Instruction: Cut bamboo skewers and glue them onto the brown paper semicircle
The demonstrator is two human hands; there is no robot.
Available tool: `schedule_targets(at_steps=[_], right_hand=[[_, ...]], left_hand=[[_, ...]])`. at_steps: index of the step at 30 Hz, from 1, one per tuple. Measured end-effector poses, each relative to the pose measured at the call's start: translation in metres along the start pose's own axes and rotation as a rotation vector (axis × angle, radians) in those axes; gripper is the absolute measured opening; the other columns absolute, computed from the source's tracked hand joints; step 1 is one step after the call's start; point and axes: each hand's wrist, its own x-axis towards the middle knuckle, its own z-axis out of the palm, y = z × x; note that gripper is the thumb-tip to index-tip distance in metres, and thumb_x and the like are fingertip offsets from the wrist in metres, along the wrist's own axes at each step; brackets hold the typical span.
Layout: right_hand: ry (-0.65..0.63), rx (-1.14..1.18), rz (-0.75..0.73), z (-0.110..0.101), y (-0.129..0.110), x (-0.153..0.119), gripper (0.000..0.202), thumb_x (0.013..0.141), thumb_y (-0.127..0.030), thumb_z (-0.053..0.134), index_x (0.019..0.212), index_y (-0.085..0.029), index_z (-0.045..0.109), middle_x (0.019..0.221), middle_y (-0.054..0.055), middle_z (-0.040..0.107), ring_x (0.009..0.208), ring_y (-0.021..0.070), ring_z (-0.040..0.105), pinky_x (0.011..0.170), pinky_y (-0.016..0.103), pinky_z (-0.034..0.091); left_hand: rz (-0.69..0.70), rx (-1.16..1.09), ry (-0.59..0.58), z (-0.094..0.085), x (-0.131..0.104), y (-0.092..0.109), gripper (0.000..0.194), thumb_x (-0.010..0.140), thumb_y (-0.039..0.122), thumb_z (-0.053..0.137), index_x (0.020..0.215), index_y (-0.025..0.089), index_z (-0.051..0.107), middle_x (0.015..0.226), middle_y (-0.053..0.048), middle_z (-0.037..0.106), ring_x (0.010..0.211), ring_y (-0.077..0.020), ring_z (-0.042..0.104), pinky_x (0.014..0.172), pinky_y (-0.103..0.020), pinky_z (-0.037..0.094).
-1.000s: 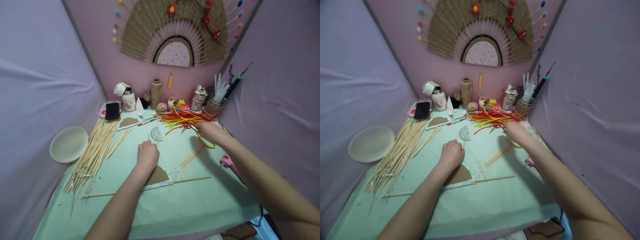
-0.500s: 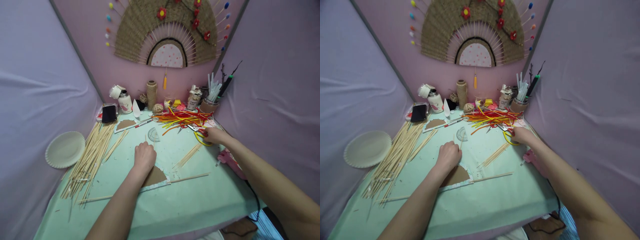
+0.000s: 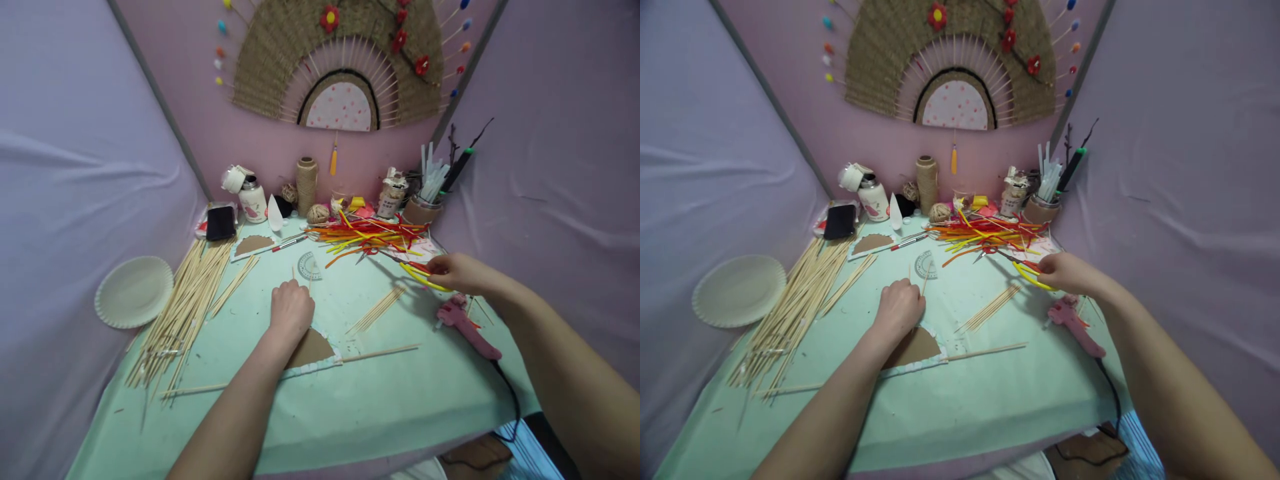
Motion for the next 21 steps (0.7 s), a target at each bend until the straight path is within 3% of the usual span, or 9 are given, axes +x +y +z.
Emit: schedule_targets(at_steps=[5,13,21], right_hand=[[-0.03,-0.011,-0.123,0.013,-0.031,-0.003,0.027,0.077,-0.034,0.054,0.095,-0.021,0.069,0.085,0.003,0.073,0.073,0.0182,0.064,0.061,0.025,0.042],[-0.01,-0.097,-0.235,0.048,-0.081,0.019,0.022,0.079,-0.027,0.054,0.096,-0.021,0.067,0.086,0.006,0.073,0.073,0.0195,0.063,0.059,0.025,0.034],[-0.009,-0.136,-0.273,0.067,-0.112,0.043,0.021,0.082,-0.022,0.056,0.101,-0.021,0.065,0.093,0.006,0.072,0.081,0.0201,0.064,0.063,0.026,0.039]], left_hand=[[-0.001,-0.003,0.003,0.0,0.0,0.0,0.035,0.088,0.016,0.037,0.089,0.012,0.072,0.097,-0.016,0.065,0.096,-0.0291,0.059,0.08,-0.041,0.039],[-0.01,-0.008,0.009,-0.001,-0.001,0.0,0.035,0.088,0.017,0.037,0.089,0.013,0.072,0.097,-0.015,0.064,0.096,-0.0284,0.058,0.08,-0.04,0.039],[-0.008,-0.015,0.0,0.0,-0.001,-0.001,0.035,0.089,0.016,0.036,0.09,0.013,0.072,0.097,-0.016,0.064,0.096,-0.029,0.058,0.08,-0.041,0.039]])
